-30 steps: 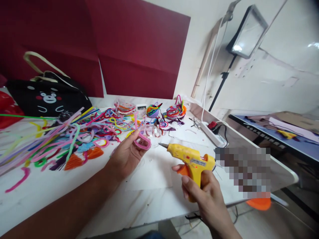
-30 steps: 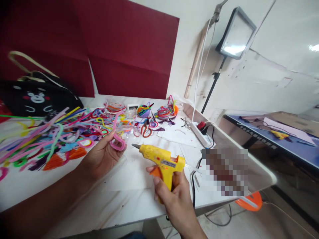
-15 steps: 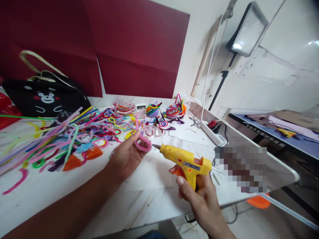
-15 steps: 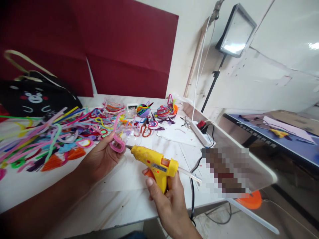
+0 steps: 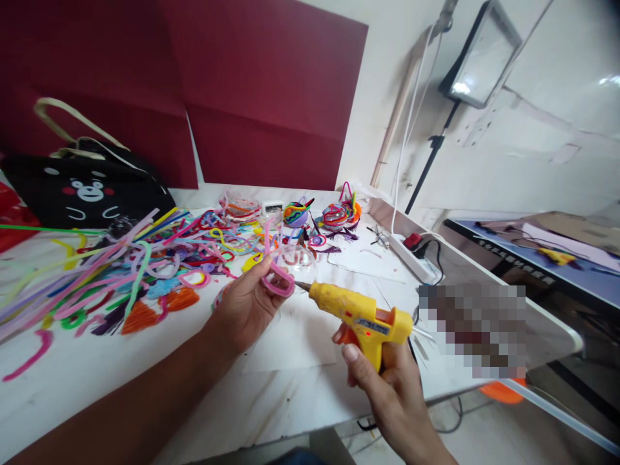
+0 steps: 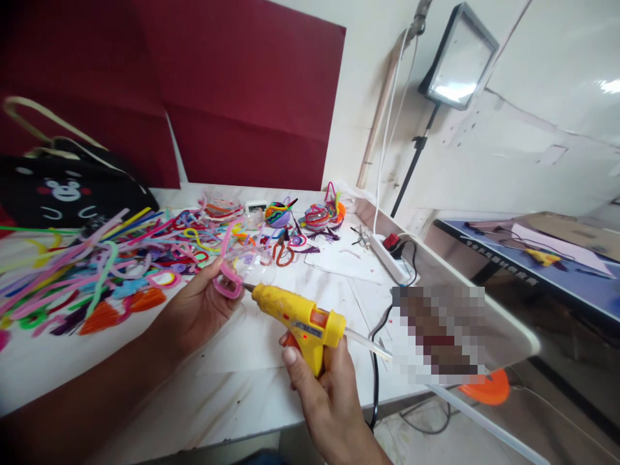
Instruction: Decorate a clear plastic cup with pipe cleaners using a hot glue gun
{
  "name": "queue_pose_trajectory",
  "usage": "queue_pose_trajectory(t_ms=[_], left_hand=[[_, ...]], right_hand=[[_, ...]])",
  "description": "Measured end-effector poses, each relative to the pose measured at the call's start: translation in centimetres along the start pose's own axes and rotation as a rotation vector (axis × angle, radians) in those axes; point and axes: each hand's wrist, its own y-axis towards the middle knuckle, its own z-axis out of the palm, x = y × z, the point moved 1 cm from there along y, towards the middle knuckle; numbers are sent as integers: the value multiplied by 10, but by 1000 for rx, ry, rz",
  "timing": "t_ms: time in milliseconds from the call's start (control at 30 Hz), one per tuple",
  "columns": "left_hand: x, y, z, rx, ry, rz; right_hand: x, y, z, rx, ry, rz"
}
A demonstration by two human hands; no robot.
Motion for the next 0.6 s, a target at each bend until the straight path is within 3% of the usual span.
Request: queue_pose_trajectory(t_ms=[600], left_hand=[[1,-1,-3,19,-3,-6]], right_hand=[[-5,-3,-1,-35,-28,-2]])
